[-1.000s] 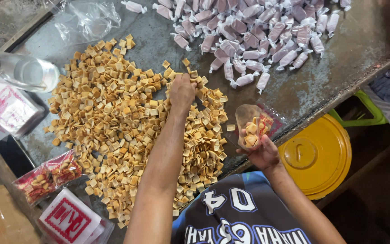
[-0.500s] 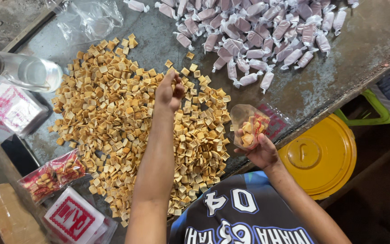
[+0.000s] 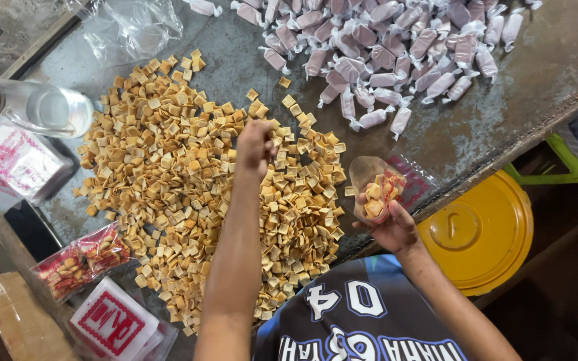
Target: The person scoops small square crackers from a large pile on a table and places them into small clear plastic bags. The person fills one bag, sets it aside, and then repeats the process with a second bag.
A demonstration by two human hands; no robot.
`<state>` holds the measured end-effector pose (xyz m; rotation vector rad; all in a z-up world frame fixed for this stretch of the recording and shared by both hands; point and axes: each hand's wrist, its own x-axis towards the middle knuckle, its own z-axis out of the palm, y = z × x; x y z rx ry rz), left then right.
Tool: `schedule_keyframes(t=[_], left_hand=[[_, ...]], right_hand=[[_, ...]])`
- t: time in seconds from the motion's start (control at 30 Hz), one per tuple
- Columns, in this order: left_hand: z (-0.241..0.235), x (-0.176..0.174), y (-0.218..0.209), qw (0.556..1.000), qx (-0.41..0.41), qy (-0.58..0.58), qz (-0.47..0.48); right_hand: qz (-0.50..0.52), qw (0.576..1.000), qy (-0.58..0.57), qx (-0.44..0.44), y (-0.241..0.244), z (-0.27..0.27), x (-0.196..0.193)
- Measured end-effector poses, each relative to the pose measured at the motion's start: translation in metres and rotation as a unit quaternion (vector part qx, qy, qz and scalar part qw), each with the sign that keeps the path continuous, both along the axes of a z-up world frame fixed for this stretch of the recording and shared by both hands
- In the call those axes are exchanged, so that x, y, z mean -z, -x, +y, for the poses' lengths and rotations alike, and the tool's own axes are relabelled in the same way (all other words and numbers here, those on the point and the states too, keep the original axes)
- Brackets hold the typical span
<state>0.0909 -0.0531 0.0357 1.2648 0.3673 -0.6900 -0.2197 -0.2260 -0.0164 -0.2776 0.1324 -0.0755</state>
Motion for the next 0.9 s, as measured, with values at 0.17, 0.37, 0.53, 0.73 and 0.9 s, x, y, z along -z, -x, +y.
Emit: schedule_keyframes(t=[0.17,0.37,0.53,0.73,0.9], left_hand=[[0.028,-0.030,-0.011,0.986,-0.084,0.137,0.037],[-0.005,0.018,-0.050,0.928,0.121,-0.286,-0.206],[-0.015,0.039,-0.039,0.645,0.284,-0.546,-0.453],[0.003,0.054,-0.020,0.599,0.317,-0.590,-0.440],[0.019,0.067,-0.031,0.703,0.266,-0.532,-0.391]], right_hand=[[-0.001,1.000,0.009,-0.013,-0.008,0.004,-0.004],[-0.008,1.000,0.025,-0.004,-0.010,0.006,-0.014],[-0.017,1.000,0.009,0.004,-0.002,0.000,-0.007],[-0.007,1.000,0.011,0.003,0.004,0.002,-0.007],[-0.001,0.999,0.033,-0.004,0.005,0.008,-0.008]])
